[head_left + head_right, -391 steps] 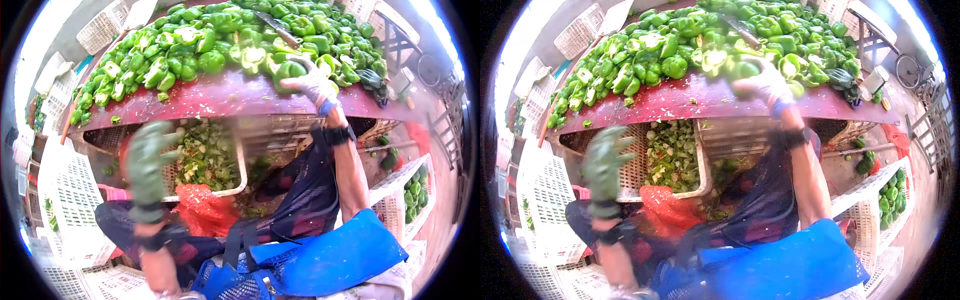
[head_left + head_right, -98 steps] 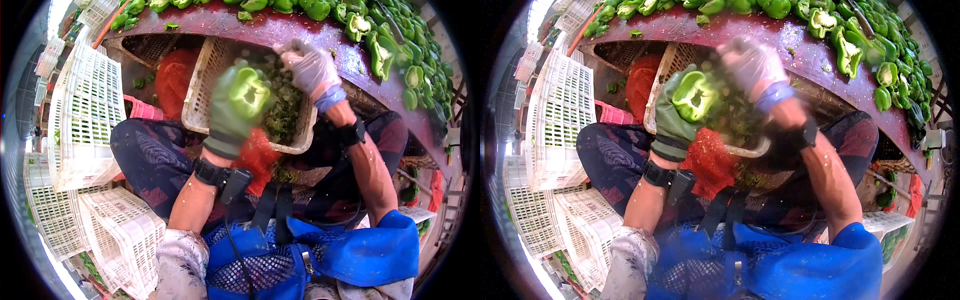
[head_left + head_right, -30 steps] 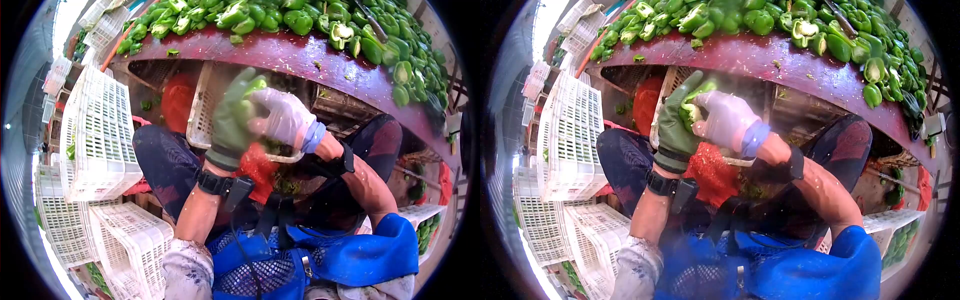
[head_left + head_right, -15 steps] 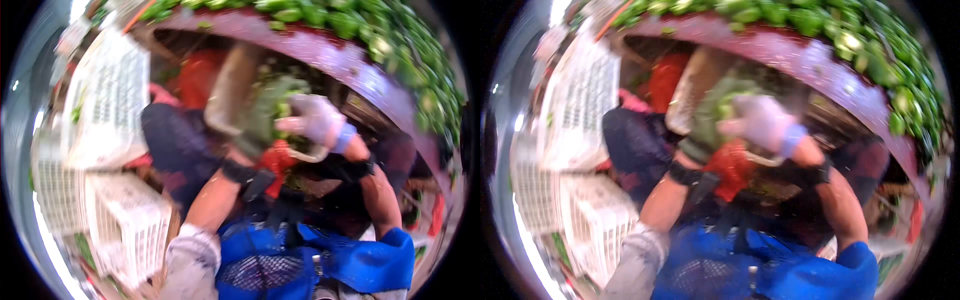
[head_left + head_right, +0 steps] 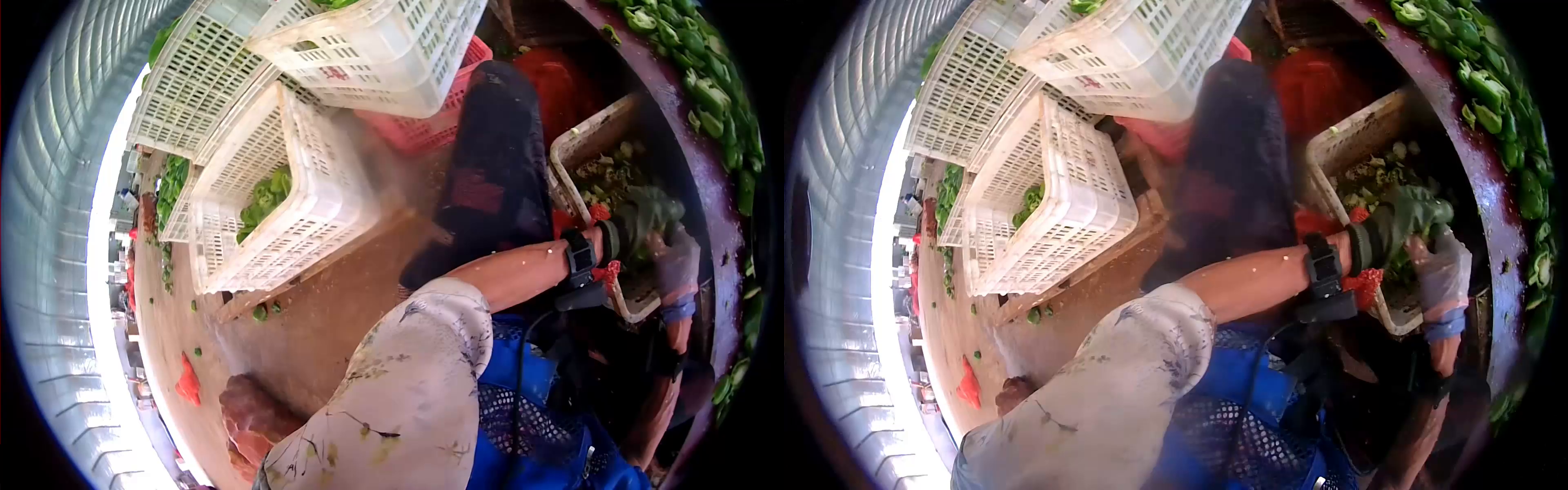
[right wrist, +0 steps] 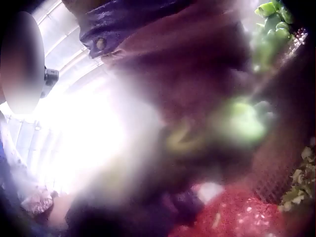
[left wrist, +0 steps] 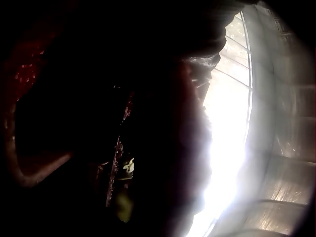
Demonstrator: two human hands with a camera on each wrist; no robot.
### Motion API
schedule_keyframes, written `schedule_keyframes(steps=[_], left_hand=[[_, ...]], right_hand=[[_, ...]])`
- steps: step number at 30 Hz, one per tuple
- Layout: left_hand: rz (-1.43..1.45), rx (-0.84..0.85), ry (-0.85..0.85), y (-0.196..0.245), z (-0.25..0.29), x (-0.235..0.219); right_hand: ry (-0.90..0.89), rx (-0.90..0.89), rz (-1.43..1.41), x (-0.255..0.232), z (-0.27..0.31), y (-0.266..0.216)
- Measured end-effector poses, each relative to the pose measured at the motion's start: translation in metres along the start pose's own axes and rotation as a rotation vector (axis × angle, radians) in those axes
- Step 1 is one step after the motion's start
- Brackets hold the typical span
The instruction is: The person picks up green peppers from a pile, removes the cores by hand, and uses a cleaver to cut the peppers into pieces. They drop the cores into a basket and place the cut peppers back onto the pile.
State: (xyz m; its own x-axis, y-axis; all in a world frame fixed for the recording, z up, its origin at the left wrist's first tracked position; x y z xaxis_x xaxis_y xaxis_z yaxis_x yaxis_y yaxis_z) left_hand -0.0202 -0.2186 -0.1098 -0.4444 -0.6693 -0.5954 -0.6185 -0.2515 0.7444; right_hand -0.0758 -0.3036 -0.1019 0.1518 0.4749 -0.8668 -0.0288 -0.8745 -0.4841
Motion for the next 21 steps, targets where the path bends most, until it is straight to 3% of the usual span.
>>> schedule_keyframes(steps=[2, 3, 4, 5, 7, 9, 10, 11, 13, 16, 19, 20, 21], left_hand=[[0.274, -0.029, 0.152, -0.007, 0.013, -0.018], [0.422, -0.072, 0.204, -0.010, 0.017, -0.023], [0.575, -0.142, 0.230, -0.017, 0.022, -0.024], [0.741, -0.224, 0.246, -0.023, 0.023, -0.020], [1.067, -0.368, 0.269, -0.030, 0.022, -0.013], [1.303, -0.455, 0.281, -0.033, 0.018, -0.007], [1.406, -0.492, 0.273, -0.032, 0.014, -0.003], [1.504, -0.529, 0.256, -0.031, 0.011, 0.000], [1.680, -0.617, 0.211, -0.027, 0.014, 0.002], [1.803, -0.553, 0.178, -0.020, 0.006, -0.001], [1.696, -0.405, 0.244, -0.018, 0.000, -0.024], [1.419, -0.293, 0.182, -0.017, 0.003, -0.029], [1.644, -0.367, 0.184, -0.007, 0.020, -0.021]], right_hand=[[0.075, 0.025, -0.107, -0.001, 0.002, -0.017], [0.071, 0.061, -0.081, 0.008, 0.002, 0.002], [0.082, 0.090, 0.124, -0.013, 0.005, -0.039], [0.056, 0.105, 0.227, -0.018, 0.004, -0.046], [0.301, -0.090, 0.233, -0.035, 0.010, -0.042], [0.314, 0.073, 0.368, -0.050, -0.003, -0.011], [0.498, 0.020, 0.443, -0.065, -0.004, 0.000], [0.329, 0.160, 0.422, -0.073, -0.008, 0.022], [0.276, 0.315, 0.456, -0.074, -0.007, 0.044], [0.199, 0.319, 0.083, -0.072, 0.004, 0.039], [0.108, 0.331, 0.155, -0.065, 0.006, 0.041], [0.114, 0.366, 0.051, -0.058, 0.006, 0.050], [0.146, 0.225, 0.116, -0.055, 0.007, 0.027]])
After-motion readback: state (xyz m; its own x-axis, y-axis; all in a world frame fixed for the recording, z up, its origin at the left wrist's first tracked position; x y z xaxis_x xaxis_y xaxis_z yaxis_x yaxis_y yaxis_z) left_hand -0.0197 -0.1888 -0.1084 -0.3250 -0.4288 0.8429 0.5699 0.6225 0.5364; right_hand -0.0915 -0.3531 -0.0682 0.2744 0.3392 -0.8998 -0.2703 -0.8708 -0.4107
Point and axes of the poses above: each hand's wrist, its own z-axis away from the middle knuckle, its own x-axis out of the palm, y = z × x, the point moved 8 cm from there along -z, towards the middle knuckle, and after that the axes turned 1 degree about -y, right-handed, at the moved point
